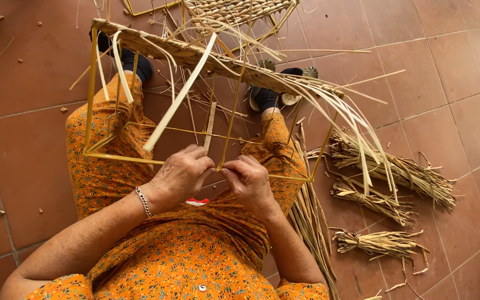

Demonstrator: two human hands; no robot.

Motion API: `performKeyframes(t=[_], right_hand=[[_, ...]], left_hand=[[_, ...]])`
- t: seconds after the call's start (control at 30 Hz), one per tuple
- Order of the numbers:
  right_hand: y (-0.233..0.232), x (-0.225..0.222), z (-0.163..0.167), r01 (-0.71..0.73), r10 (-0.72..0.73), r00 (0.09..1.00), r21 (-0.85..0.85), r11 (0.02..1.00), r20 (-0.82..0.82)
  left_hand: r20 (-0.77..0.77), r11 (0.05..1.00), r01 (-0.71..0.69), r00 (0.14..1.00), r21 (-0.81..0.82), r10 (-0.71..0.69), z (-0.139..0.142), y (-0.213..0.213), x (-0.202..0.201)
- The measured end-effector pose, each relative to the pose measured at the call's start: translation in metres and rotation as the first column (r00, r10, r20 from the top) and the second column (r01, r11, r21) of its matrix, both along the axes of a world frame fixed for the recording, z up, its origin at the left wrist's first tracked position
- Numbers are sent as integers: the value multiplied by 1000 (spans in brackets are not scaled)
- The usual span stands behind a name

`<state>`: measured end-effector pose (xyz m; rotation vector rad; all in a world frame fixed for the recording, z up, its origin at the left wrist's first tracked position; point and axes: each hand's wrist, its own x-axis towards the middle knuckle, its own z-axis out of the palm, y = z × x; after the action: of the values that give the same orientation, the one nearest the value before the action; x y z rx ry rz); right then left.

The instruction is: The person sits on the floor weaving dried water hyacinth strands around a yellow metal frame basket. They tuck and twist strands into the woven body, pull strands tight, rotate the basket, and weave along the frame edges, with bundles of raw strands beside them.

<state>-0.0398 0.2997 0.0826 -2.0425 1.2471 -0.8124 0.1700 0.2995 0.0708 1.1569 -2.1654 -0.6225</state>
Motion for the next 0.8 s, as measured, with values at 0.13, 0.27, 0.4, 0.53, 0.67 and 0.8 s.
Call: performKeyframes(t=[0.13, 0.27, 0.4, 0.53, 0.67, 0.8], right_hand=[[0, 7, -6, 27, -33, 999, -212, 977, -25], [-12, 11, -5, 26, -37, 999, -371, 928, -23], [-30, 14, 0, 66, -71, 997, -484, 873, 9], [-40, 16, 3, 101, -113, 994, -541, 835, 12], [-48, 17, 4, 137, -142, 989, -547, 826, 33], [-53, 17, 7, 165, -117, 986, -550, 819, 122]], left_hand=[[6, 977, 6, 1000, -213, -4, -4, -1, -2], [-13, 955, 4, 1000, -296, -8, 1, -13, 1], [-2, 923, 13, 1000, -385, -15, 12, -31, 3], [14, 906, 20, 1000, -423, -16, 21, -46, 5], [16, 897, 52, 999, -440, -50, 26, -56, 8], [61, 893, 41, 998, -449, -15, 27, -61, 7]])
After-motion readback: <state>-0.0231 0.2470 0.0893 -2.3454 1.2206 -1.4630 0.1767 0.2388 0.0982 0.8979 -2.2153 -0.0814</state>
